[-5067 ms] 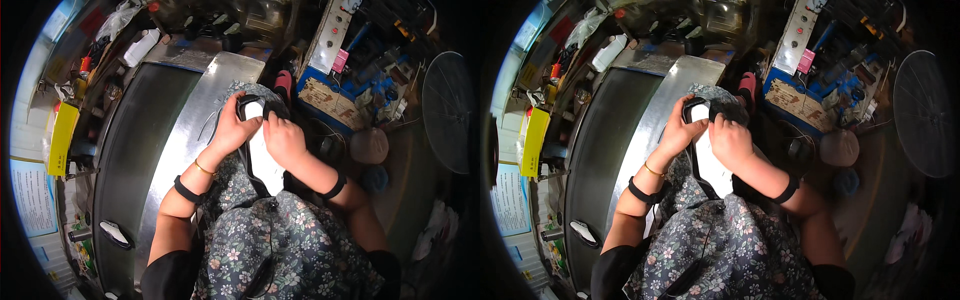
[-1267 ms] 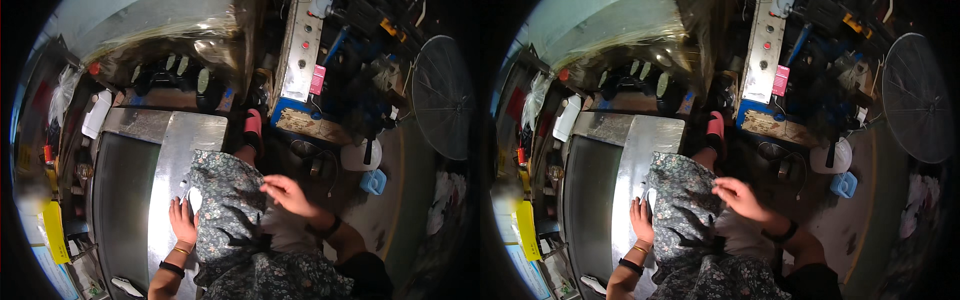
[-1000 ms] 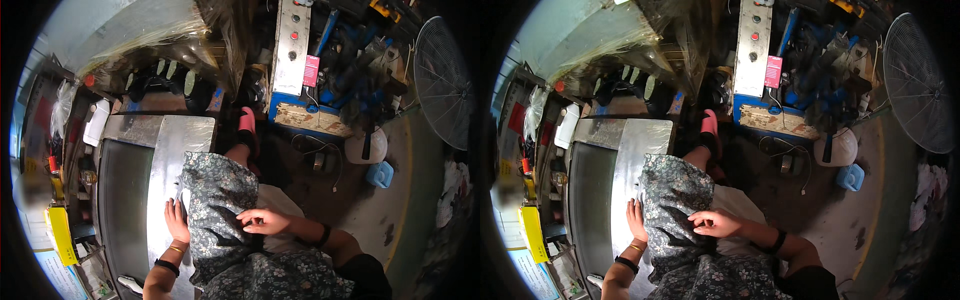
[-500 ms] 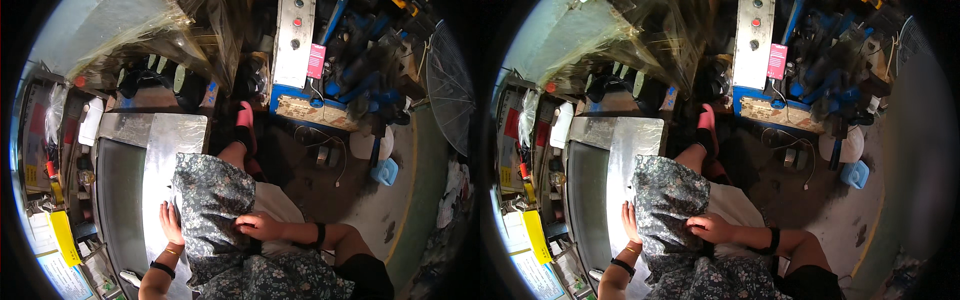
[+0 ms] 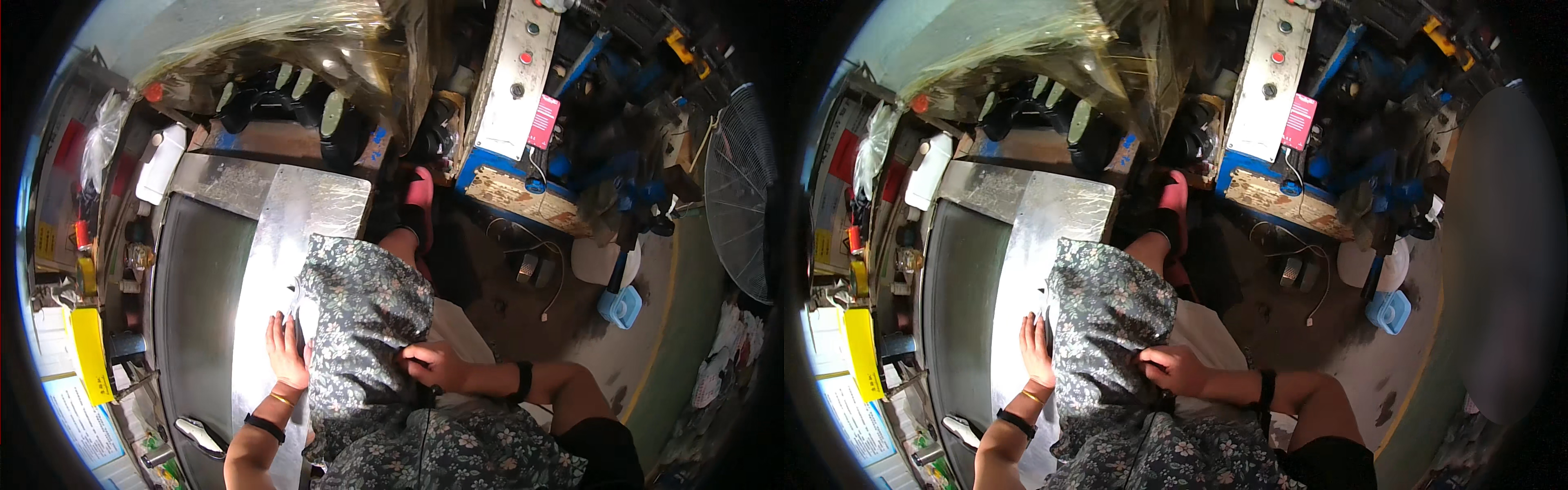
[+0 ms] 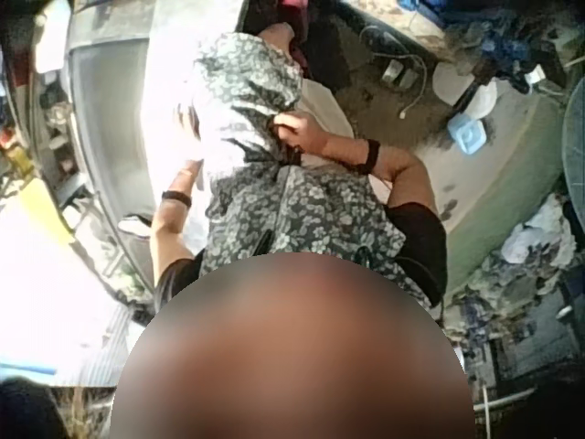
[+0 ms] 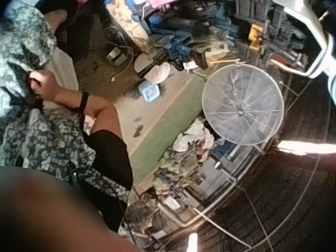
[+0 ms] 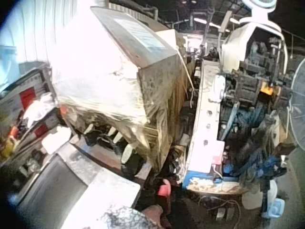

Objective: The person is seen manufacturing shoes in a workshop.

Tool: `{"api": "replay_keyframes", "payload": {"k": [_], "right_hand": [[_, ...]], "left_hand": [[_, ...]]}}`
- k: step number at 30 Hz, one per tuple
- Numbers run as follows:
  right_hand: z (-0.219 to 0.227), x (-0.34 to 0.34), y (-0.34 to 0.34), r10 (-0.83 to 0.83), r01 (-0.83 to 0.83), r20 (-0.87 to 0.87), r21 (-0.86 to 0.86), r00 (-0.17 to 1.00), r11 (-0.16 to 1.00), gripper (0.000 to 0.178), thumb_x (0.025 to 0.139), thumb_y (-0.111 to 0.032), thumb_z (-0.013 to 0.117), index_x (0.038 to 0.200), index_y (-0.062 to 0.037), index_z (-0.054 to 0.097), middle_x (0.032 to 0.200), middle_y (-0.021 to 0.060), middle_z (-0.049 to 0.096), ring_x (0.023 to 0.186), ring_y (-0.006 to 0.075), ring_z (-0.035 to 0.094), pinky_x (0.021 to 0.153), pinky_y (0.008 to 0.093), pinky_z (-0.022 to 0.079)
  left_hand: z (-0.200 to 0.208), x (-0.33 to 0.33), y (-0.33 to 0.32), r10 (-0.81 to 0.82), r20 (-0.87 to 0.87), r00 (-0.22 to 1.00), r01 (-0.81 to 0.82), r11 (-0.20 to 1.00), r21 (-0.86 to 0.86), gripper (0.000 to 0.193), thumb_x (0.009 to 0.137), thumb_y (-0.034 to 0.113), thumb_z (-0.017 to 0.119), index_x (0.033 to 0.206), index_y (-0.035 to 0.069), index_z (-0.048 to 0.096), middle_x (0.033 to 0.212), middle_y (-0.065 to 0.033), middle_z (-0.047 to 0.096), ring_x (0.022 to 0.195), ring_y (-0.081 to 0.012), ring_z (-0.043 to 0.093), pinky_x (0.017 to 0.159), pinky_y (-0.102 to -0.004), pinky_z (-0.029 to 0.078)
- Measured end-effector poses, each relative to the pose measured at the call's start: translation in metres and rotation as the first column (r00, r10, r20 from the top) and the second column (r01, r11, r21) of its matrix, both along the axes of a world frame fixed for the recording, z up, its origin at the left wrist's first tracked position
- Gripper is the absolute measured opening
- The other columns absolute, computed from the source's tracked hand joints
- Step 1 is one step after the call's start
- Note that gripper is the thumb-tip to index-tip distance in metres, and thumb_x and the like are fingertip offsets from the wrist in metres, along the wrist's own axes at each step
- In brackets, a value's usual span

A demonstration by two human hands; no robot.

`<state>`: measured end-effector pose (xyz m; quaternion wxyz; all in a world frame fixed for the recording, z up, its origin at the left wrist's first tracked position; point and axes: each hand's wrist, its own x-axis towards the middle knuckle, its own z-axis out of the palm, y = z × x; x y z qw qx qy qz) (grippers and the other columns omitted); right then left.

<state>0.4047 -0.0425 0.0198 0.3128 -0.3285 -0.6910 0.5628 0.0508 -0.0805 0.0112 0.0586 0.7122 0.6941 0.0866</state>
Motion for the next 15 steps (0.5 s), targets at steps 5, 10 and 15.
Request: {"api": "replay_keyframes", "payload": {"k": [5,10,15], "right_hand": [[0.001,-0.011,-0.008,-0.097,0.089,0.080,0.100,0.992,0.991,0.017,0.084,-0.005,0.064,0.101,-0.0027,0.063,0.081,0.0143,0.065,0.068,0.0313,0.066,0.059,0.0380,0.050],[-0.008,-0.023,-0.018,-0.245,0.205,0.077,0.339,0.967,0.918,0.019,0.079,0.001,0.060,0.098,-0.0017,0.064,0.072,0.0145,0.063,0.061,0.0241,0.064,0.056,0.0364,0.050],[-0.021,-0.019,-0.022,-0.234,0.208,0.122,0.192,0.965,0.959,0.014,0.085,0.003,0.053,0.096,0.0038,0.063,0.079,0.0153,0.064,0.069,0.0230,0.060,0.066,0.0359,0.049]], "left_hand": [[0.006,0.005,0.003,-0.014,0.027,1.000,0.012,0.997,0.076,0.061,0.086,0.027,0.066,0.137,0.000,0.049,0.147,-0.0292,0.039,0.134,-0.0504,0.037,0.112,-0.0571,0.031],[0.004,0.003,-0.001,-0.044,0.245,0.969,-0.004,0.981,0.194,0.062,0.074,0.017,0.076,0.129,-0.002,0.054,0.137,-0.0298,0.044,0.126,-0.0492,0.043,0.107,-0.0552,0.038],[0.012,-0.028,-0.046,-0.031,0.329,0.944,-0.090,0.934,0.345,0.064,0.082,0.021,0.073,0.140,0.007,0.050,0.147,-0.0218,0.044,0.141,-0.0439,0.034,0.118,-0.0548,0.027]]}}
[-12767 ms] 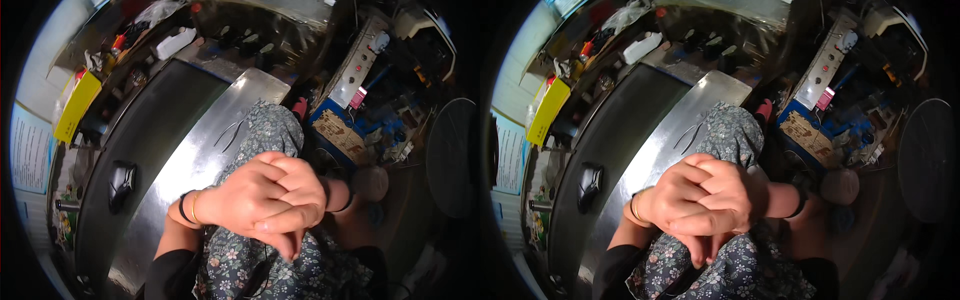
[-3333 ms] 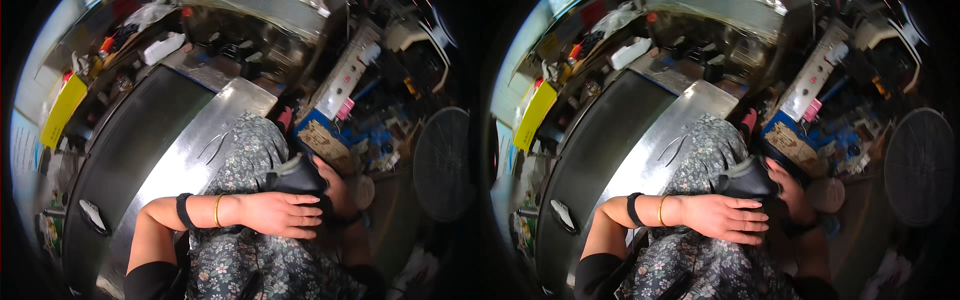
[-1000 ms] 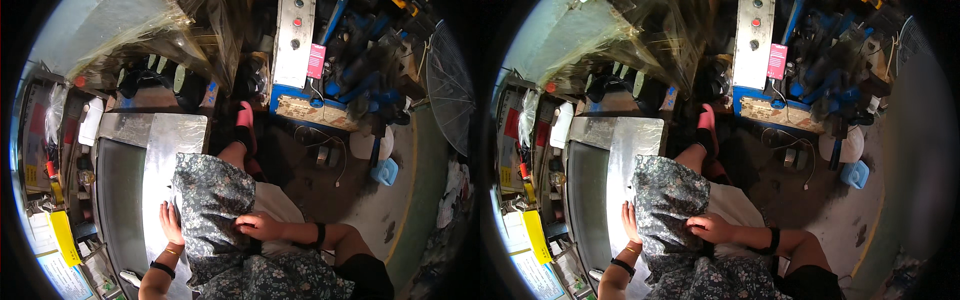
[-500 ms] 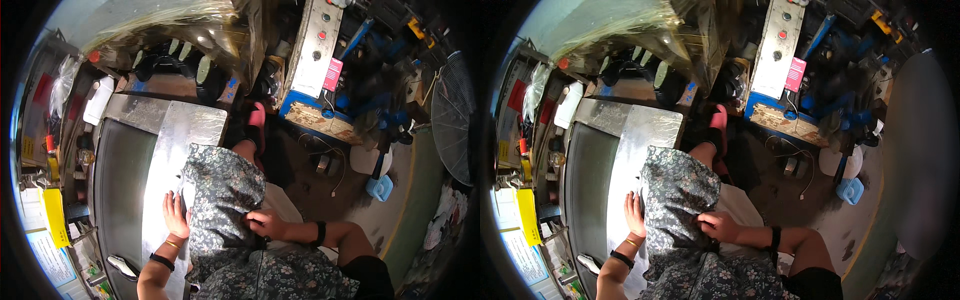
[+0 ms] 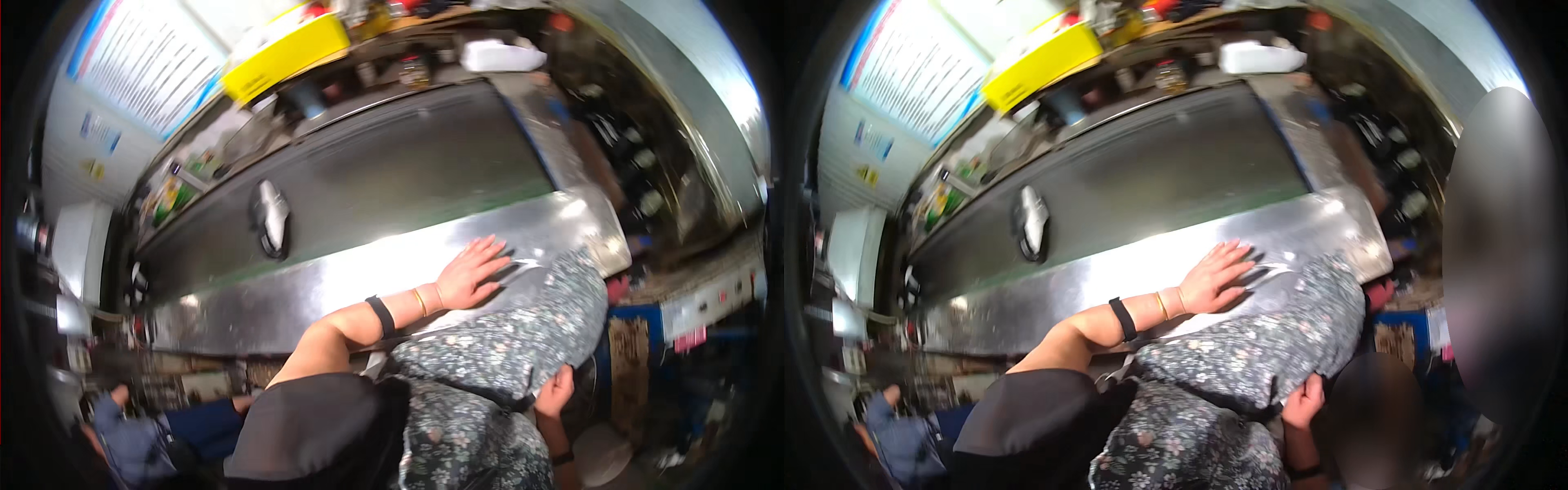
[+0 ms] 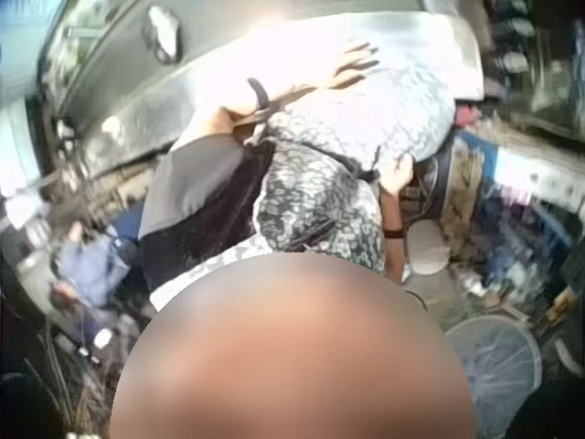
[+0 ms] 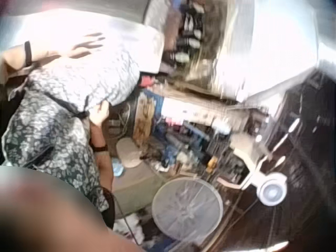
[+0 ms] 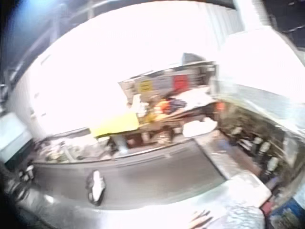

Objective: The person is seen manufacturing shoes in a workshop.

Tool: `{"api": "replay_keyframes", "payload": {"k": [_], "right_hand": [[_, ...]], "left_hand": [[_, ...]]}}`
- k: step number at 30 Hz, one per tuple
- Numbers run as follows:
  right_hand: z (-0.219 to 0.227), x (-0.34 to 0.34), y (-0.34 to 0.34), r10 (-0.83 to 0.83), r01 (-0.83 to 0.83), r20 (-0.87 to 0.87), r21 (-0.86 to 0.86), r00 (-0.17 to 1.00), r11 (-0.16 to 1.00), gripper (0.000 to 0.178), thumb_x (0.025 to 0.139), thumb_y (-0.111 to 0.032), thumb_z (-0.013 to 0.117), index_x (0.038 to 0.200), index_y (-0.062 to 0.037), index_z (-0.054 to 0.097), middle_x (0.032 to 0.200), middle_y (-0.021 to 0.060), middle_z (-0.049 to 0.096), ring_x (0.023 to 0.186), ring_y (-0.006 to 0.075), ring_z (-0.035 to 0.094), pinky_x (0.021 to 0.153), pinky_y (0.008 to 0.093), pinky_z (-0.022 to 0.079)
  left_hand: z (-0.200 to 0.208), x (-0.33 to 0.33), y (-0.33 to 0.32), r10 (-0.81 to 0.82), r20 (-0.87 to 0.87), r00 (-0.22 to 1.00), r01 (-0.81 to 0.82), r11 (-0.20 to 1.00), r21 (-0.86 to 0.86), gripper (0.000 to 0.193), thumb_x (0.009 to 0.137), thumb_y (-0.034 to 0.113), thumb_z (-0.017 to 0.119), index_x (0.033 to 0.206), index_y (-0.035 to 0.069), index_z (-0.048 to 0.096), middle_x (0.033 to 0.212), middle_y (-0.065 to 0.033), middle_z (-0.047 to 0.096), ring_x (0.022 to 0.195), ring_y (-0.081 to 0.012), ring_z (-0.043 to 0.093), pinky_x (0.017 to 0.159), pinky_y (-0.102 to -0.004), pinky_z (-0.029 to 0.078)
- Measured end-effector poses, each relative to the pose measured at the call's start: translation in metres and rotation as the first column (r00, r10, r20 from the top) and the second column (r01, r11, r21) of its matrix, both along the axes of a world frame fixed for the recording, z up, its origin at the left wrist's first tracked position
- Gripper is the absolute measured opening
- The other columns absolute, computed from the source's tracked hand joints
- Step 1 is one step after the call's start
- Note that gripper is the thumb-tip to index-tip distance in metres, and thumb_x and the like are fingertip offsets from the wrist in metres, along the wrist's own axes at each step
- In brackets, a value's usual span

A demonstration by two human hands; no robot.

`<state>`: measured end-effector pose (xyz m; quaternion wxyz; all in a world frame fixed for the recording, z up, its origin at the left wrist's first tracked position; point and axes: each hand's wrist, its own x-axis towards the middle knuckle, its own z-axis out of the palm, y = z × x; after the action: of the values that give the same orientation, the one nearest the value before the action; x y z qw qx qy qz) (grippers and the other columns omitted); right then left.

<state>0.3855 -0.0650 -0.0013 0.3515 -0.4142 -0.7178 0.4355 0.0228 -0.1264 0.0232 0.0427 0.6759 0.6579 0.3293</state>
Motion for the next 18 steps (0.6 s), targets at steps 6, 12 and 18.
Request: {"api": "replay_keyframes", "payload": {"k": [6,12,18], "right_hand": [[0.007,-0.002,-0.001,0.019,-0.019,0.006,-0.042,1.000,0.999,0.018,0.090,0.009,0.042,0.103,0.0065,0.055,0.082,0.0047,0.055,0.080,0.0112,0.050,0.074,0.0268,0.044],[0.013,-0.008,0.000,-0.036,0.036,0.073,0.007,0.997,0.999,0.018,0.091,0.001,0.044,0.103,0.0068,0.057,0.087,0.0127,0.057,0.079,0.0228,0.054,0.078,0.0308,0.046],[0.028,0.003,0.014,-0.030,0.116,0.257,-0.325,0.966,0.939,0.024,0.086,0.003,0.048,0.105,0.0053,0.061,0.087,0.0111,0.066,0.078,0.0194,0.065,0.070,0.0330,0.052]], "left_hand": [[0.045,-0.171,-0.142,0.823,-0.432,0.369,-0.903,0.427,0.043,0.078,0.074,0.021,0.077,0.143,0.007,0.044,0.154,-0.0238,0.033,0.146,-0.0448,0.024,0.119,-0.0583,0.019],[0.049,-0.286,-0.295,0.963,-0.161,-0.215,-0.807,-0.268,-0.526,0.101,0.067,0.044,0.086,0.142,-0.003,0.036,0.140,-0.0284,0.052,0.126,-0.0407,0.055,0.104,-0.0427,0.048],[0.011,-0.308,-0.302,0.893,0.448,-0.034,-0.869,0.195,-0.455,0.087,0.074,0.019,0.084,0.141,-0.003,0.033,0.118,-0.0198,0.062,0.097,-0.0282,0.067,0.079,-0.0391,0.058]]}}
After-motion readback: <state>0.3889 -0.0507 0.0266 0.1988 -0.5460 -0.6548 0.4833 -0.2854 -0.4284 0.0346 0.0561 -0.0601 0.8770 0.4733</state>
